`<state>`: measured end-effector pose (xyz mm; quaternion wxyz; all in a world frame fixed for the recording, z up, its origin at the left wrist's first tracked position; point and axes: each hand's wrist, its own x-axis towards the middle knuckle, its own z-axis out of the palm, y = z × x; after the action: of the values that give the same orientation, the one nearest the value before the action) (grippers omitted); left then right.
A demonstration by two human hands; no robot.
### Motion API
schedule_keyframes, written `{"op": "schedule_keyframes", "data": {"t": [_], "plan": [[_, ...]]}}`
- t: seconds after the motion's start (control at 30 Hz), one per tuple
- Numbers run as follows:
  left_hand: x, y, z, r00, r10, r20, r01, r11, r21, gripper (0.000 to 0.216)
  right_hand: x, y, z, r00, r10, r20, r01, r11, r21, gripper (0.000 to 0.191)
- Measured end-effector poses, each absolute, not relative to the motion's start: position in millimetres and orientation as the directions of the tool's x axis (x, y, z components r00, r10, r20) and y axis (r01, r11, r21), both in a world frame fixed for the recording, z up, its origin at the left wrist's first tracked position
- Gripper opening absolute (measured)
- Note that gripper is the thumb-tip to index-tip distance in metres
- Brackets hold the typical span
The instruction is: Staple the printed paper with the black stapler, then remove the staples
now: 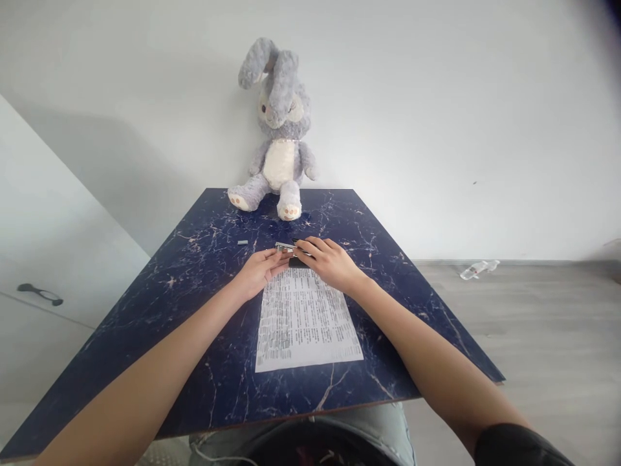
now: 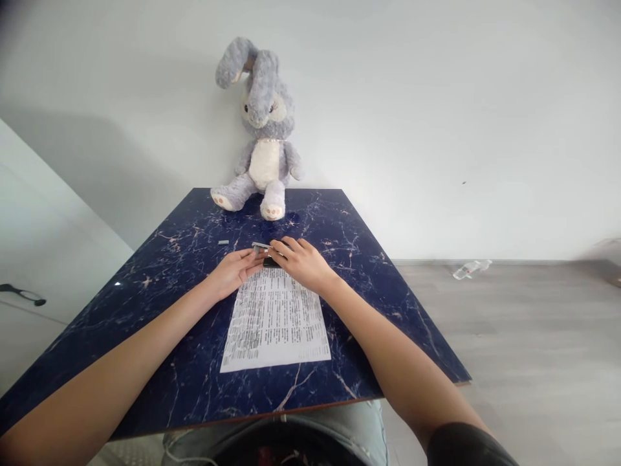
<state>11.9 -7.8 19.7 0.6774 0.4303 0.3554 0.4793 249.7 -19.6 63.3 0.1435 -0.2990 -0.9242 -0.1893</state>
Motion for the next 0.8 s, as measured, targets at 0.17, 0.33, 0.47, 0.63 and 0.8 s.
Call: {"op": "schedule_keyframes", "data": {"t": [0.17,0.33,0.47,0.63,0.8], "plan": [[8.0,-5.1,16.5,0.106,0.993,0.055,-0.202,-0.033,0.979,0.029,254.0,-12.9,59.3,-0.589,0.648,0.483,0.692,0.713,-0.113,0.064],[5.3,-13.4,21.4,0.062,0.912,0.406,0.279,-0.406,0.87,0.034,255.1,-1.8,51.0,-0.425,0.881,0.208,0.626,0.452,-0.635,0.032],[5.1,-25.2,28.7,0.263,0.71,0.654,0.671,-0.621,0.404,0.029,253.5,-2.3,47.8,-0.522,0.829,0.2,0.56,0.51,-0.653,0.033],[4.8,-29.0,32.4,0.469,0.542,0.697,0.734,-0.678,0.034,0.026,252.0,-10.4,57.5,-0.543,0.618,0.569,0.313,0.777,-0.546,0.057],[7.2,-29.1,28.7,0.531,0.462,0.71,0.678,-0.734,-0.03,0.024,240.2,-21.2,61.6,-0.577,0.463,0.673,0.131,0.866,-0.483,0.019]]}}
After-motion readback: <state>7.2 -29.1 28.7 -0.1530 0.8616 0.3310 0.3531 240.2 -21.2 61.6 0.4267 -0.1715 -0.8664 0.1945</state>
